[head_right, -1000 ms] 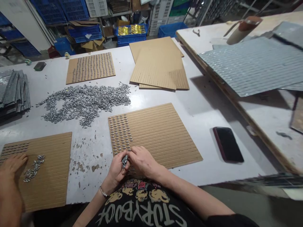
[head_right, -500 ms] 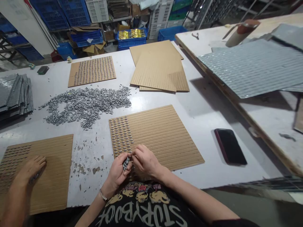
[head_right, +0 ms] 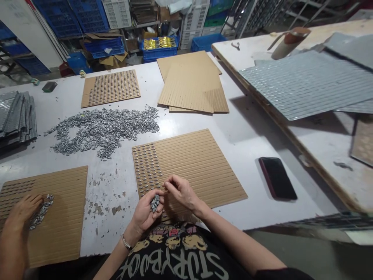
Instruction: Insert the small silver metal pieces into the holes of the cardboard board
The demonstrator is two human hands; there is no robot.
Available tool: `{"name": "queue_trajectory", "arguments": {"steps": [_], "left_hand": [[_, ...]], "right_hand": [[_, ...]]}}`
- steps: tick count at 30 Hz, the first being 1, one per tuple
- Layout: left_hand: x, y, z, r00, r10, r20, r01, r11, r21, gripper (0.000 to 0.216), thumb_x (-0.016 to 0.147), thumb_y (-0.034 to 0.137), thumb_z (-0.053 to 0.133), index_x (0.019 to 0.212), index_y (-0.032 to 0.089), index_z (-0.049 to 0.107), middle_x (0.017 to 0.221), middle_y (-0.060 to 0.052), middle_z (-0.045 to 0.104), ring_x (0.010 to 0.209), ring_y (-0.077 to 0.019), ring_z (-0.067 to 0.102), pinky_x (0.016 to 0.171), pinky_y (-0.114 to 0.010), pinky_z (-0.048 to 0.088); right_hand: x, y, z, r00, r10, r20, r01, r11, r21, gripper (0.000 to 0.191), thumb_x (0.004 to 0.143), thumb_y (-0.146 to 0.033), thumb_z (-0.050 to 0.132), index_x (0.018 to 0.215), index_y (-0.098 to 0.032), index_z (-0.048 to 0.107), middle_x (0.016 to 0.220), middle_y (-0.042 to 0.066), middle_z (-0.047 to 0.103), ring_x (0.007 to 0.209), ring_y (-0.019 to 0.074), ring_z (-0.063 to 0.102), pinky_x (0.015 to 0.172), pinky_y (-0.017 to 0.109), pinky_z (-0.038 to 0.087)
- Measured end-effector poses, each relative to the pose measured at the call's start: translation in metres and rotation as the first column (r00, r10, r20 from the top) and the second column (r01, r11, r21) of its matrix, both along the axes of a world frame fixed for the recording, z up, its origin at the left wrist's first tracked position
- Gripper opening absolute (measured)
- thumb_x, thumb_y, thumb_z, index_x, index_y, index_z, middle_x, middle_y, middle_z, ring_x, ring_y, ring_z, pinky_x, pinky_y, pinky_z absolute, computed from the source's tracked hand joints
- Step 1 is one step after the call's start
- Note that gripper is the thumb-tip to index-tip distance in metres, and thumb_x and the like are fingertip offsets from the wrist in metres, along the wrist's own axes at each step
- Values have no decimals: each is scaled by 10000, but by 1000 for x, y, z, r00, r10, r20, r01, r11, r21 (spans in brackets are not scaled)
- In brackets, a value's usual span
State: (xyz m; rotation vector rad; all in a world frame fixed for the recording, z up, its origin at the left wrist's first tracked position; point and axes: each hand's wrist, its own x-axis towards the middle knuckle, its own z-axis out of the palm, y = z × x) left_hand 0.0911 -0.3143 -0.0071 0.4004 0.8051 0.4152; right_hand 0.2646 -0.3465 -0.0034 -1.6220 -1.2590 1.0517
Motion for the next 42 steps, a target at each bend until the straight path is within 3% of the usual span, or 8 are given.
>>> {"name": "queue_trajectory", "arguments": {"steps": [3, 8, 11, 20, 27, 36, 39, 42], "left_hand": [[-8, 4, 1, 996, 56, -63, -51, 996, 77, 339, 777, 426, 637, 934, 130, 582, 734, -23, 570, 481, -59, 468, 349, -153, 237], [-21, 13, 2, 981, 129, -148, -103, 980, 170, 356, 768, 453, 654, 947, 184, 505, 734, 7, 593, 462, -52, 454, 348, -143, 232], [-24, 15, 1, 971, 172, -169, -135, 969, 209, 372, 762, 491, 659, 875, 188, 474, 740, 10, 598, 460, -46, 454, 346, -138, 229], [-25, 15, -13, 963, 196, -186, -166, 972, 167, 375, 715, 471, 726, 831, 144, 585, 630, 49, 471, 428, -14, 355, 344, -137, 182], [-23, 17, -10, 971, 222, -84, -213, 972, 104, 333, 704, 314, 750, 953, 111, 659, 745, -15, 543, 588, -57, 476, 435, -153, 312], [-22, 10, -13, 966, 256, -32, -254, 966, 48, 318, 684, 289, 794, 878, 145, 586, 771, -4, 553, 584, -46, 468, 440, -147, 302], [-22, 7, -15, 965, 259, -33, -256, 964, 65, 321, 676, 282, 800, 875, 140, 592, 739, 9, 526, 587, -47, 467, 445, -145, 306], [-20, 5, -14, 967, 248, -59, -243, 966, 85, 339, 662, 288, 809, 866, 144, 580, 709, 21, 519, 563, -40, 453, 437, -141, 289]], "right_hand": [[11, 9, -12, 995, -40, 92, 43, 998, -35, 208, 890, -356, 501, 767, -198, 556, 640, -22, 575, 585, 122, 509, 569, 241, 410], [12, 24, -24, 951, 124, 284, -137, 990, 25, 159, 892, -272, 485, 836, -192, 610, 769, 13, 622, 700, 145, 544, 668, 271, 425], [4, 29, -28, 934, 139, 329, -142, 990, -13, 126, 880, -221, 504, 855, -189, 623, 779, 19, 637, 722, 152, 561, 681, 273, 425], [-9, 32, -41, 807, 157, 570, -147, 987, -63, 152, 925, -219, 507, 856, -208, 641, 871, 44, 612, 801, 157, 555, 703, 248, 418], [-7, 35, -38, 790, 192, 583, -166, 981, -99, 150, 919, -181, 506, 844, -200, 634, 864, 37, 607, 811, 151, 550, 716, 241, 403], [-12, 33, -44, 749, 158, 643, -131, 987, -90, 182, 931, -181, 463, 826, -188, 611, 842, 46, 598, 762, 152, 531, 682, 240, 386], [-11, 31, -37, 791, 161, 590, -143, 987, -77, 172, 923, -178, 455, 876, -190, 620, 860, 54, 609, 782, 162, 544, 697, 253, 405], [-14, 20, -22, 891, 138, 433, -168, 985, 31, 170, 920, -229, 471, 1019, -191, 604, 910, 60, 628, 825, 170, 565, 750, 279, 434]]}}
